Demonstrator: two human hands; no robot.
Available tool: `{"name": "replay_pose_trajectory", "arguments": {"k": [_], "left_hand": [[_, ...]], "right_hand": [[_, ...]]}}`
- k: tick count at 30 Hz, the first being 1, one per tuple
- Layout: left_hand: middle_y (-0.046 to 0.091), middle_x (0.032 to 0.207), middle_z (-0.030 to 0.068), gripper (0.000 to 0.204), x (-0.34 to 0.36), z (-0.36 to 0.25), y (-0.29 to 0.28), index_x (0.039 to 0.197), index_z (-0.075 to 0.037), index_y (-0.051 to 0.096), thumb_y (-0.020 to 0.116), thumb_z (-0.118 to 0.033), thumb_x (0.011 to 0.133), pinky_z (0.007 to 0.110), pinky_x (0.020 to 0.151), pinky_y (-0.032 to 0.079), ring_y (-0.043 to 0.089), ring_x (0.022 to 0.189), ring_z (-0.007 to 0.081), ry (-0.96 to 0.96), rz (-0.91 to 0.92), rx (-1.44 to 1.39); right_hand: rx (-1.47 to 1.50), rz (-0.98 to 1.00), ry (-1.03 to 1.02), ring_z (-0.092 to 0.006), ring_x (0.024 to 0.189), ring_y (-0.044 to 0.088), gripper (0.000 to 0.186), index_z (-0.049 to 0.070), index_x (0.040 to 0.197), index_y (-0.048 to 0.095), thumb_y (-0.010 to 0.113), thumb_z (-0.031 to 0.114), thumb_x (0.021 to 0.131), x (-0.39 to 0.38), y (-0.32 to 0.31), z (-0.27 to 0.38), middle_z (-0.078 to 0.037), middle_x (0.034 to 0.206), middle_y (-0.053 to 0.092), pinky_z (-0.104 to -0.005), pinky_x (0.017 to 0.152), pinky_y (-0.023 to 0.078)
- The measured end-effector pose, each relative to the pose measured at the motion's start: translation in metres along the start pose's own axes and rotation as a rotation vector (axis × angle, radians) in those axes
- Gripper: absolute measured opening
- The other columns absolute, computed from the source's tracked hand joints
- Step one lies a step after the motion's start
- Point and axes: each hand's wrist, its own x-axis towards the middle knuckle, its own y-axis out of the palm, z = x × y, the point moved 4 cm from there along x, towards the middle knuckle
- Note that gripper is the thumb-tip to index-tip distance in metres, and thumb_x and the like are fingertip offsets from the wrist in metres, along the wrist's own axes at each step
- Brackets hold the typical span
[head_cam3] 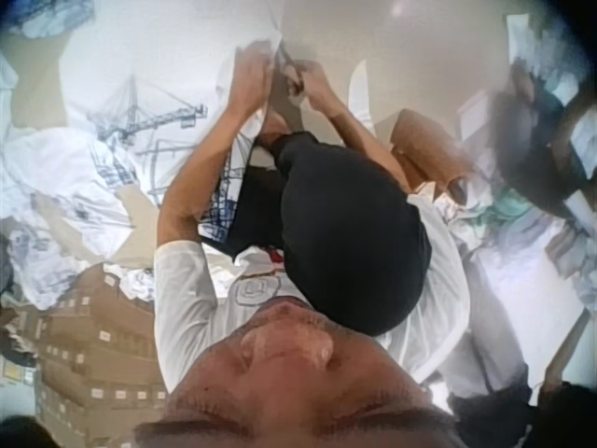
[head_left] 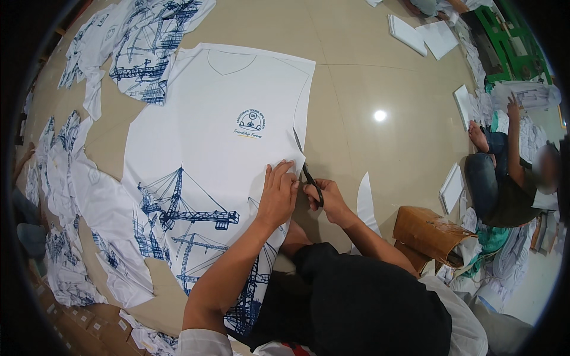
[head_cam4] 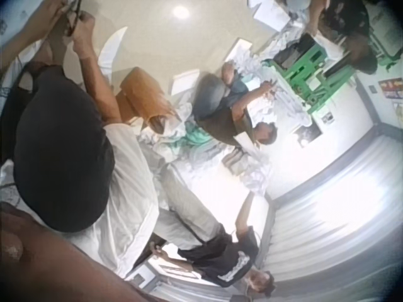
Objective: The person sits on the floor and uses scissors to cut a large piece of white fabric with a printed design. They smooth the fabric, cut along a curved outline, and separate the cut piece from the main sheet.
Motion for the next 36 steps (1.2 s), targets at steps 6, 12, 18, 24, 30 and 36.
{"name": "replay_pose_trajectory", "arguments": {"k": [6, 12, 18, 24, 30, 36], "left_hand": [[0.051, 0.146, 0.0206, 0.011, 0.0, -0.001, -0.001, 0.112, -0.001, 0.052, 0.054, -0.01, 0.105, 0.066, 0.121, 0.028, 0.046, 0.143, 0.0437, 0.005, -0.009, -0.008], [0.051, 0.145, 0.0205, 0.01, 0.001, 0.0, -0.001, 0.112, -0.001, 0.052, 0.053, -0.009, 0.106, 0.066, 0.121, 0.028, 0.047, 0.142, 0.0431, -0.001, -0.01, -0.004], [0.051, 0.145, 0.0198, 0.011, 0.001, 0.001, -0.002, 0.113, -0.001, 0.051, 0.052, -0.009, 0.106, 0.066, 0.12, 0.03, 0.048, 0.141, 0.0428, -0.013, -0.014, -0.034], [0.051, 0.144, 0.0198, 0.013, 0.001, 0.002, -0.002, 0.116, 0.0, 0.05, 0.053, -0.008, 0.105, 0.066, 0.12, 0.03, 0.049, 0.139, 0.0435, -0.016, -0.018, -0.062], [0.053, 0.141, 0.0193, 0.015, 0.0, 0.004, -0.004, 0.118, 0.0, 0.05, 0.053, -0.006, 0.104, 0.065, 0.121, 0.029, 0.048, 0.14, 0.0425, -0.024, -0.026, -0.087], [0.055, 0.134, 0.0208, 0.021, 0.002, 0.0, -0.012, 0.123, 0.004, 0.047, 0.051, -0.004, 0.104, 0.062, 0.122, 0.029, 0.051, 0.136, 0.0439, -0.068, -0.006, -0.216]], "right_hand": [[0.01, -0.015, 0.006, -0.0095, 0.05, 0.056, 0.026, 0.005, 0.078, 0.062, 0.077, 0.022, 0.091, -0.002, 0.002, 0.0, -0.001, 0.065, 0.059, -0.0256, 0.046, 0.043], [0.02, -0.014, -0.008, -0.009, 0.05, 0.057, 0.023, 0.004, 0.08, 0.064, 0.076, 0.02, 0.092, -0.003, 0.005, -0.005, 0.0, 0.066, 0.06, -0.0241, 0.046, 0.044], [0.043, -0.022, -0.02, -0.0093, 0.051, 0.057, 0.022, 0.003, 0.083, 0.065, 0.075, 0.019, 0.092, -0.006, 0.009, -0.007, -0.001, 0.067, 0.061, -0.0248, 0.047, 0.044], [0.027, -0.014, -0.016, -0.0086, 0.052, 0.057, 0.022, 0.003, 0.084, 0.065, 0.074, 0.02, 0.094, -0.007, 0.012, -0.009, 0.0, 0.068, 0.059, -0.0234, 0.048, 0.045], [0.037, -0.057, -0.015, -0.0112, 0.053, 0.058, 0.024, 0.003, 0.081, 0.064, 0.075, 0.022, 0.091, -0.006, 0.017, -0.006, -0.002, 0.068, 0.06, -0.0264, 0.047, 0.044], [0.047, -0.074, -0.037, -0.0109, 0.054, 0.055, 0.027, 0.004, 0.081, 0.065, 0.075, 0.027, 0.089, 0.007, 0.026, 0.004, -0.001, 0.068, 0.058, -0.0256, 0.049, 0.042]]}}
